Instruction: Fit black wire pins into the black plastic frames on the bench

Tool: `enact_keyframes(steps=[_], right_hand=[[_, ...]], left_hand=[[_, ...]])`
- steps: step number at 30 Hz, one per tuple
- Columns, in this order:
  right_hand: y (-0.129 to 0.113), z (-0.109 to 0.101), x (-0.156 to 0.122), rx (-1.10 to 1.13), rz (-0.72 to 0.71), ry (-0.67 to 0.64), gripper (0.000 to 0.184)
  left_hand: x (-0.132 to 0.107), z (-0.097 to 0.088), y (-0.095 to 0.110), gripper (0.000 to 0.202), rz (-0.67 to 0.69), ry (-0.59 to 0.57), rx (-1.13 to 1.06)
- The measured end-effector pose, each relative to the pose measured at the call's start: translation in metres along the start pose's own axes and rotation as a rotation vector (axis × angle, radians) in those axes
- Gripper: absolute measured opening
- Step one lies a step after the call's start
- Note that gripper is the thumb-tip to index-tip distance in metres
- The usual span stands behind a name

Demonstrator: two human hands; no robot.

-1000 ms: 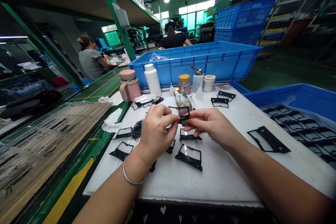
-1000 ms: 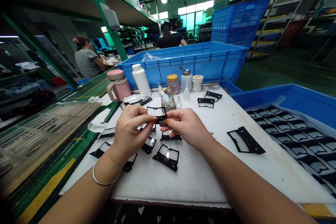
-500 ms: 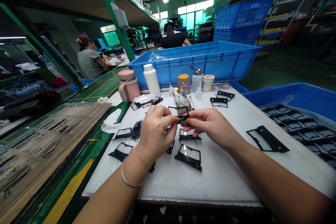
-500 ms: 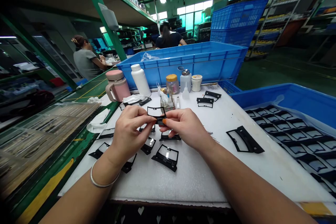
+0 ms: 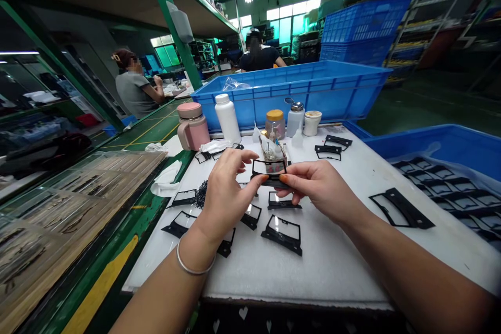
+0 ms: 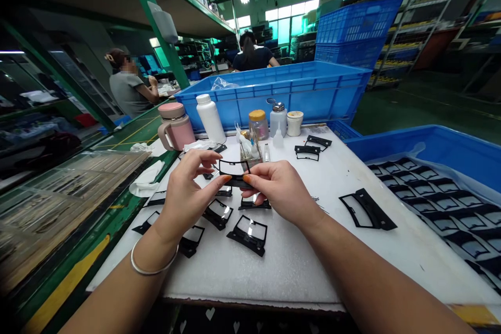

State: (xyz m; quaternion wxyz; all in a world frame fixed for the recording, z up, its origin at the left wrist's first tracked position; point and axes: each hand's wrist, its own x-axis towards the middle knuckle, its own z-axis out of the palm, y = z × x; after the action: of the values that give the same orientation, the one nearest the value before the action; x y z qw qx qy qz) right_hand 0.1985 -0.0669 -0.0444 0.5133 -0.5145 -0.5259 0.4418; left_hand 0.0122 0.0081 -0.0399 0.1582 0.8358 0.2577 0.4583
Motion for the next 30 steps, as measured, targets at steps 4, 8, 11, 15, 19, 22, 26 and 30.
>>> enact_keyframes(steps=[4, 8, 11, 15, 19, 22, 26, 30], right_hand=[[-0.001, -0.0009, -0.0001, 0.019, 0.004, -0.016, 0.024], [-0.0022, -0.0014, -0.0001, 0.01, -0.005, -0.042, 0.025], [-0.0014, -0.002, 0.0005, 0.022, 0.003, -0.054, 0.024], [0.0007, -0.0037, 0.0022, 0.096, 0.044, -0.119, 0.026], [0.0009, -0.0047, 0.0024, 0.166, 0.044, -0.144, 0.025], [0.0008, -0.0044, 0.0021, 0.152, 0.041, -0.141, 0.025], [0.0019, -0.0033, 0.0026, 0.114, 0.021, -0.12, 0.025], [0.0032, -0.0033, 0.0031, 0.096, 0.017, -0.119, 0.026]], left_hand=[[0.0016, 0.0009, -0.005, 0.031, -0.21, -0.067, -0.271], [0.0032, 0.0021, -0.0044, 0.022, -0.318, -0.183, -0.454], [0.0043, 0.0019, -0.0034, 0.017, -0.34, -0.19, -0.499], [0.0049, 0.0007, -0.005, 0.018, -0.37, -0.181, -0.511], [0.0052, -0.0001, -0.0078, 0.019, -0.388, -0.18, -0.518], [0.0051, -0.0004, -0.008, 0.02, -0.399, -0.185, -0.53], [0.0048, 0.0002, -0.0066, 0.018, -0.392, -0.194, -0.534], [0.0045, 0.0006, -0.0056, 0.017, -0.382, -0.19, -0.514]])
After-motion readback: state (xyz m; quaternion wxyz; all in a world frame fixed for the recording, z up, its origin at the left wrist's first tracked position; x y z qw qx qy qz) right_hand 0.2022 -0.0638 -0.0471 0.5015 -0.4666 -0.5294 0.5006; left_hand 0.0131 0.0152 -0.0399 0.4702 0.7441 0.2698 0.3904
